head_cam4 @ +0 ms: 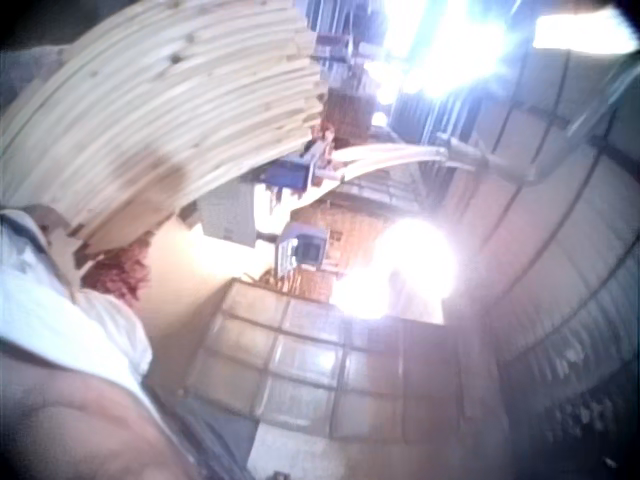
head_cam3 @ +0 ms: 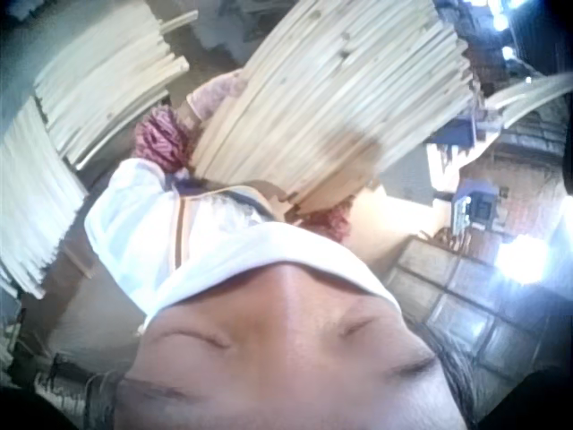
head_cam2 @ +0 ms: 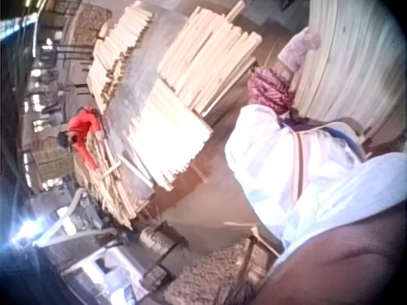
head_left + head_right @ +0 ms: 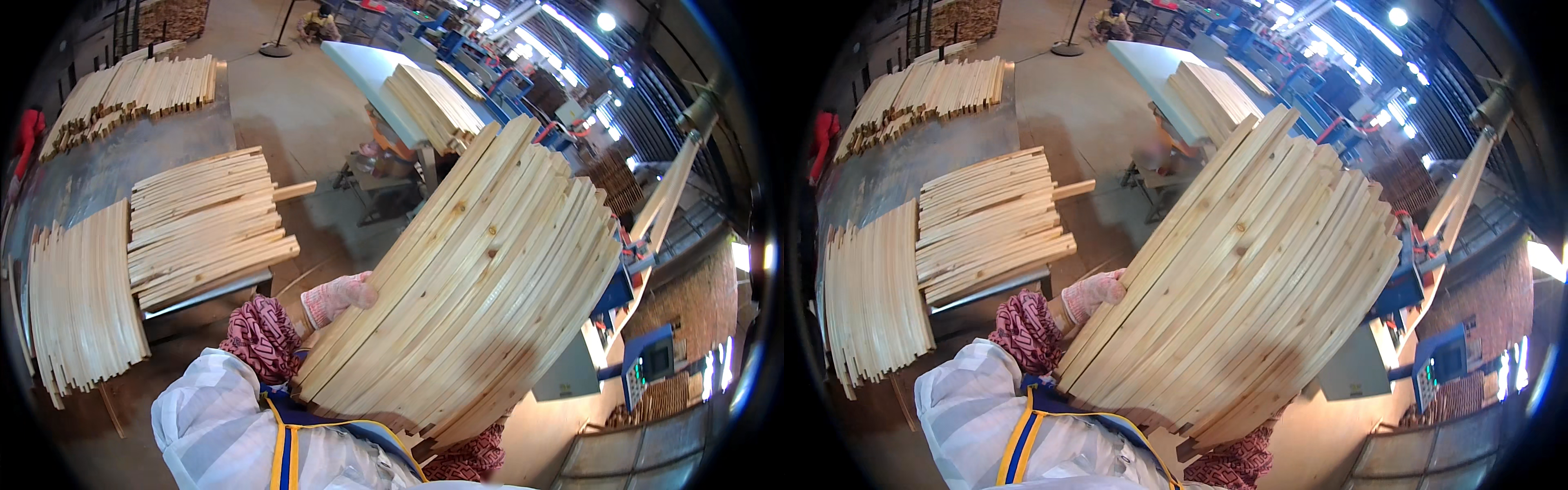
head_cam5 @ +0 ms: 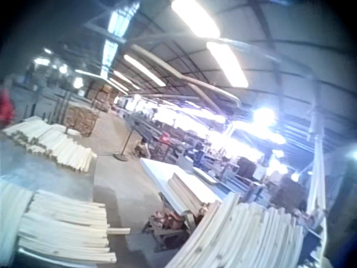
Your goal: The person sorts and stacks thin wooden planks on a workbench in a factory. They pick up planks from a pile, align them, and place them into neat stacks, occasionally moving the stacks to different locations on the bench or nearby tables.
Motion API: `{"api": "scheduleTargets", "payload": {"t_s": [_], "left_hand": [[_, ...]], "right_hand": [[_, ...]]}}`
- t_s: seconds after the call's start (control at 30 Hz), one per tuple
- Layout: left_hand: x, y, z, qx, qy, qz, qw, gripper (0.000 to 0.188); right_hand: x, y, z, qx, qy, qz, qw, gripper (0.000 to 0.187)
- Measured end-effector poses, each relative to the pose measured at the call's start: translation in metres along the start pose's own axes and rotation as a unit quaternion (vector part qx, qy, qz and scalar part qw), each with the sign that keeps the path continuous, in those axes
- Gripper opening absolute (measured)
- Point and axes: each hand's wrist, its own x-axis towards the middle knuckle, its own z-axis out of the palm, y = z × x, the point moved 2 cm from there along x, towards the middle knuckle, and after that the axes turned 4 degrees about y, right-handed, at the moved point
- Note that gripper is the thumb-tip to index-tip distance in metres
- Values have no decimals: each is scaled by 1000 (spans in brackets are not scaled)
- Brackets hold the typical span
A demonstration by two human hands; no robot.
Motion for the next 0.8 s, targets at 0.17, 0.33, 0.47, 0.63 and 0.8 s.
{"api": "scheduleTargets", "payload": {"t_s": [0.17, 0.33, 0.47, 0.63, 0.8], "left_hand": [[117, 82, -78, -33, -38, 9, 999, 57], [230, 153, -131, -84, 18, 25, 996, 55], [331, 220, -174, -29, 72, 54, 996, 34], [427, 318, -160, 45, -36, 71, 996, 44], [492, 407, -186, 95, 27, 67, 993, 64]], "right_hand": [[158, -15, 65, -20, -26, -14, 999, 39], [285, -42, 92, -53, 8, -33, 998, 40], [366, -53, 114, -83, 31, -48, 995, 40], [466, -66, 139, -111, 73, -64, 989, 40], [506, -51, 173, -141, 99, -49, 984, 41]]}}
